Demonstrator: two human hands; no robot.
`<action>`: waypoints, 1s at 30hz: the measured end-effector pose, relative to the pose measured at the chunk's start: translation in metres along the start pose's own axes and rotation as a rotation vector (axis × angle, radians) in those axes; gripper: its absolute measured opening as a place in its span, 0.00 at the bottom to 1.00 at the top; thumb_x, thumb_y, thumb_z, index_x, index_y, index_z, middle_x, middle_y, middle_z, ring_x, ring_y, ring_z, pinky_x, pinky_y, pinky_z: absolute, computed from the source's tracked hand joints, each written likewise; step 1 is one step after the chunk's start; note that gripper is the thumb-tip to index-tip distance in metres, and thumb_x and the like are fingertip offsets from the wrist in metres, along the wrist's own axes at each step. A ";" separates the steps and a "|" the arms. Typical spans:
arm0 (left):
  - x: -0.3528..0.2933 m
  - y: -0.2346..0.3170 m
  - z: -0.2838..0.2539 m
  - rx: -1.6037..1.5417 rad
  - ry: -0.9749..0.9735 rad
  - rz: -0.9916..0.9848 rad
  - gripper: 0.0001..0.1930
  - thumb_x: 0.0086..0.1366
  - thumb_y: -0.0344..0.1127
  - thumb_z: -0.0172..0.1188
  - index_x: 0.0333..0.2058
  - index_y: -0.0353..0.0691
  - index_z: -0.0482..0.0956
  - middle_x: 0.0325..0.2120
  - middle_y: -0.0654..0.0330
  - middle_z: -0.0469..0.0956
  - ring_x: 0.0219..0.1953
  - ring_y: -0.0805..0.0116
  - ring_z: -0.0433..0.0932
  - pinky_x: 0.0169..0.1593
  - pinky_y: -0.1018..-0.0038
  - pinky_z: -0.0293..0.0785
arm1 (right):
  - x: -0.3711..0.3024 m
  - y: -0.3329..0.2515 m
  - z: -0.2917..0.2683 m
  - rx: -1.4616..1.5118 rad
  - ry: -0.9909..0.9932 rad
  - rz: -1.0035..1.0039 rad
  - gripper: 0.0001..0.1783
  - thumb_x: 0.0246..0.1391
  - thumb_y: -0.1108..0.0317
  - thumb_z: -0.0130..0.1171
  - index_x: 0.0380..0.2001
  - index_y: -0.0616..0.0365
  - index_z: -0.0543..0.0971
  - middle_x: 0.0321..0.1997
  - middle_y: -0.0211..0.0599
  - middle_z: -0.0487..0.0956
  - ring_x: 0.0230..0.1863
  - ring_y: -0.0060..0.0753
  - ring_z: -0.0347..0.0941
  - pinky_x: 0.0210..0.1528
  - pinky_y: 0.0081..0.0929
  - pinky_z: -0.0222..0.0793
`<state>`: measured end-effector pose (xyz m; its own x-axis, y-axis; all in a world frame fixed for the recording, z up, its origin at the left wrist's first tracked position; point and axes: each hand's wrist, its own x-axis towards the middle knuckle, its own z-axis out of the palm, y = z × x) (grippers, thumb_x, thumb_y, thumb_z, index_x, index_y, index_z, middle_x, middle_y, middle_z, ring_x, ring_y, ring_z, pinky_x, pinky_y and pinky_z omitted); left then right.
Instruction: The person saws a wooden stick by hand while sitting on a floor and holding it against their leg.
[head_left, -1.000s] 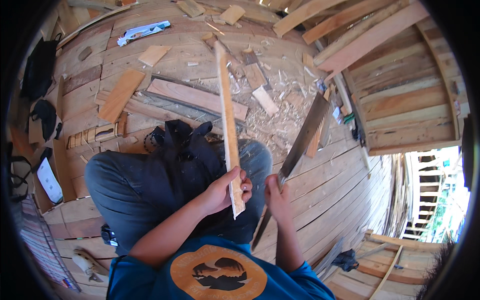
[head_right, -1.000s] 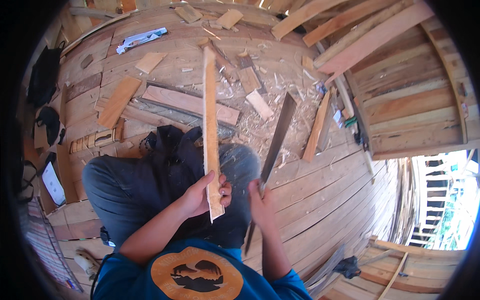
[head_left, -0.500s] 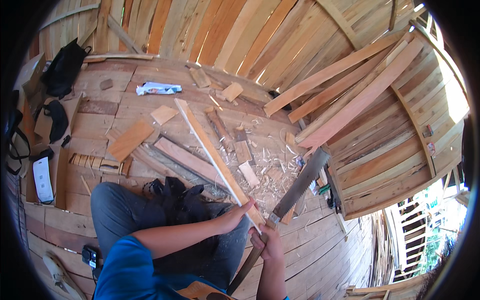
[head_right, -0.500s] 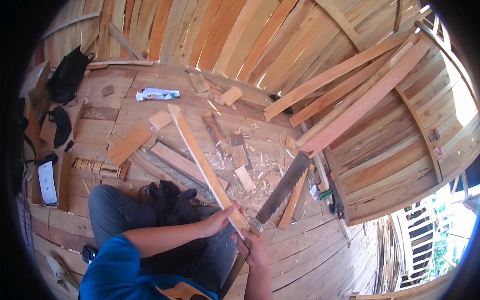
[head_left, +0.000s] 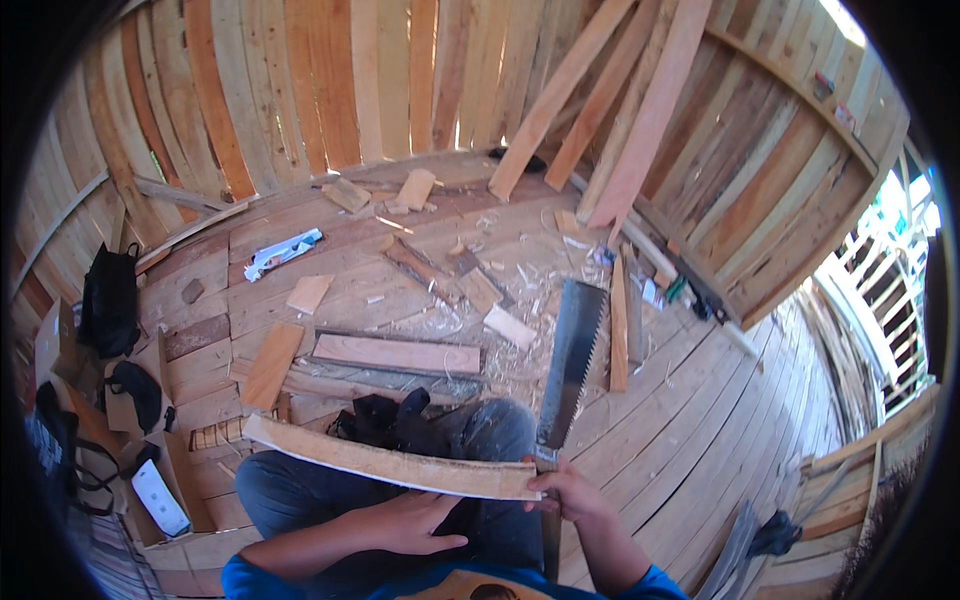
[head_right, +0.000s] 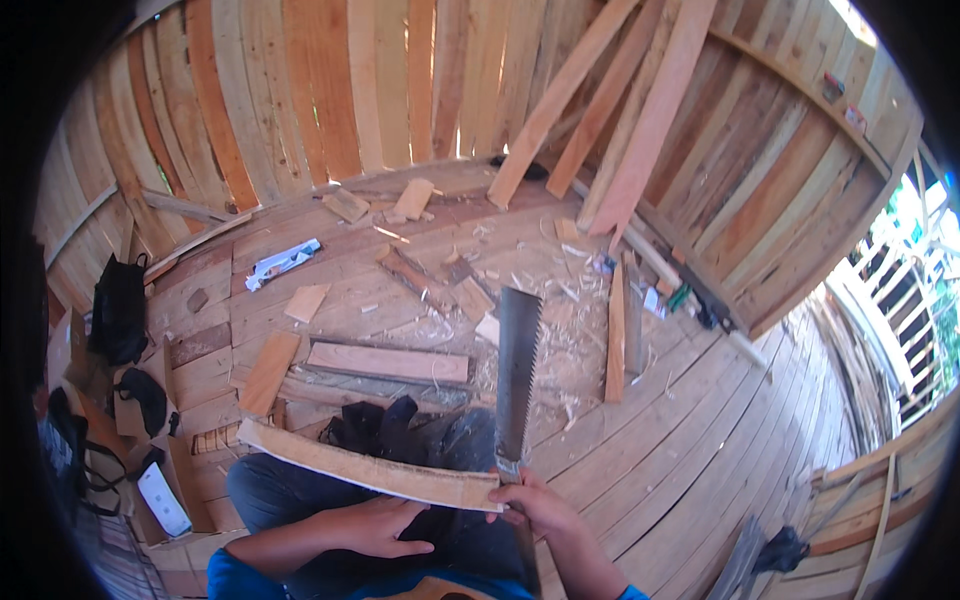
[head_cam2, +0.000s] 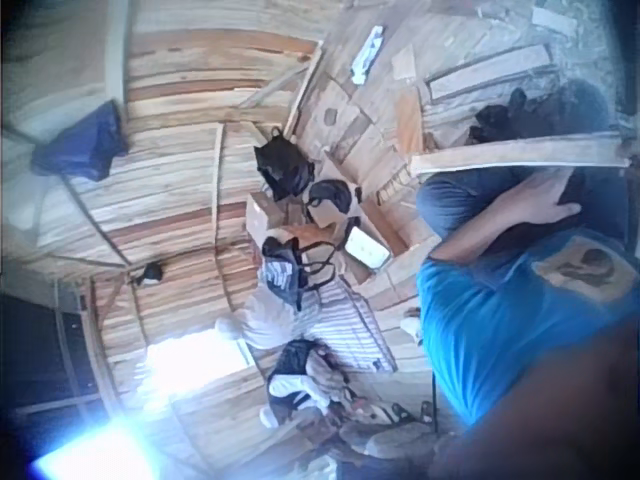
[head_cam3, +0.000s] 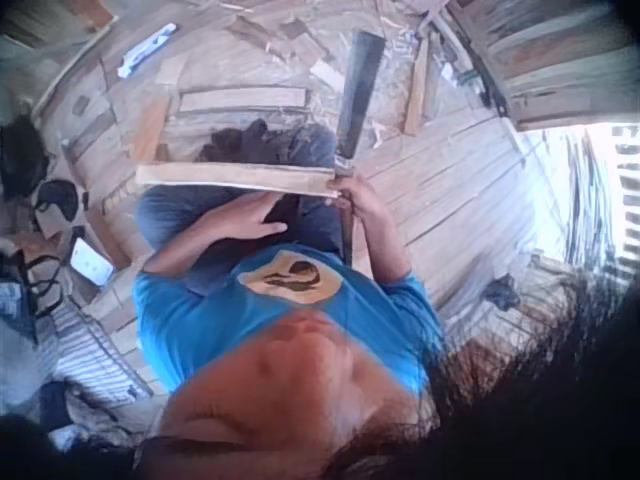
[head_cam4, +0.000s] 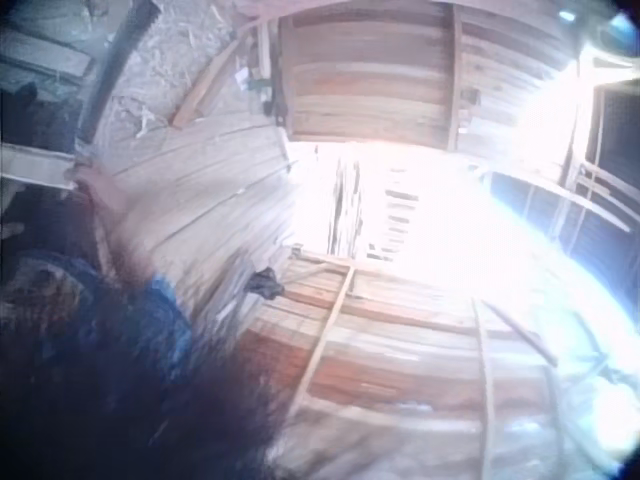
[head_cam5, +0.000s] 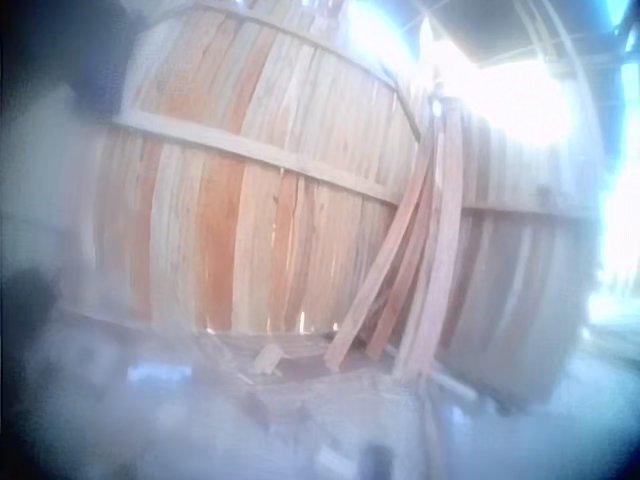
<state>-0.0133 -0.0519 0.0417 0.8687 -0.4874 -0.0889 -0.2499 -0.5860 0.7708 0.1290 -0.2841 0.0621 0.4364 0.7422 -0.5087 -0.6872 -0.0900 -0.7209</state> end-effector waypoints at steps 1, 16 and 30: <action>-0.014 0.001 0.008 0.042 0.093 0.090 0.38 0.64 0.51 0.55 0.64 0.34 0.50 0.50 0.44 0.68 0.50 0.53 0.71 0.52 0.63 0.68 | 0.004 0.006 0.001 0.028 -0.031 0.026 0.12 0.49 0.73 0.57 0.39 0.59 0.71 0.21 0.44 0.77 0.10 0.17 0.57 0.13 0.14 0.49; 0.004 -0.047 -0.051 0.438 0.053 -0.167 0.27 0.51 0.40 0.66 0.50 0.41 0.71 0.41 0.54 0.76 0.48 0.53 0.74 0.55 0.59 0.65 | -0.024 0.016 -0.036 0.126 0.075 -0.073 0.13 0.49 0.71 0.55 0.40 0.58 0.72 0.21 0.44 0.78 0.08 0.15 0.55 0.11 0.14 0.48; 0.051 0.003 -0.085 -0.112 -0.141 -0.265 0.18 0.68 0.46 0.50 0.40 0.34 0.72 0.23 0.45 0.75 0.29 0.48 0.77 0.34 0.60 0.70 | -0.006 0.025 -0.084 -0.044 0.501 -0.369 0.33 0.63 0.35 0.26 0.23 0.52 0.63 0.13 0.22 0.55 0.11 0.14 0.48 0.13 0.17 0.42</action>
<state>0.0671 -0.0232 0.0928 0.8277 -0.4164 -0.3762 0.0328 -0.6333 0.7732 0.1583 -0.3465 0.0073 0.8673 0.3288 -0.3738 -0.4194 0.0782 -0.9044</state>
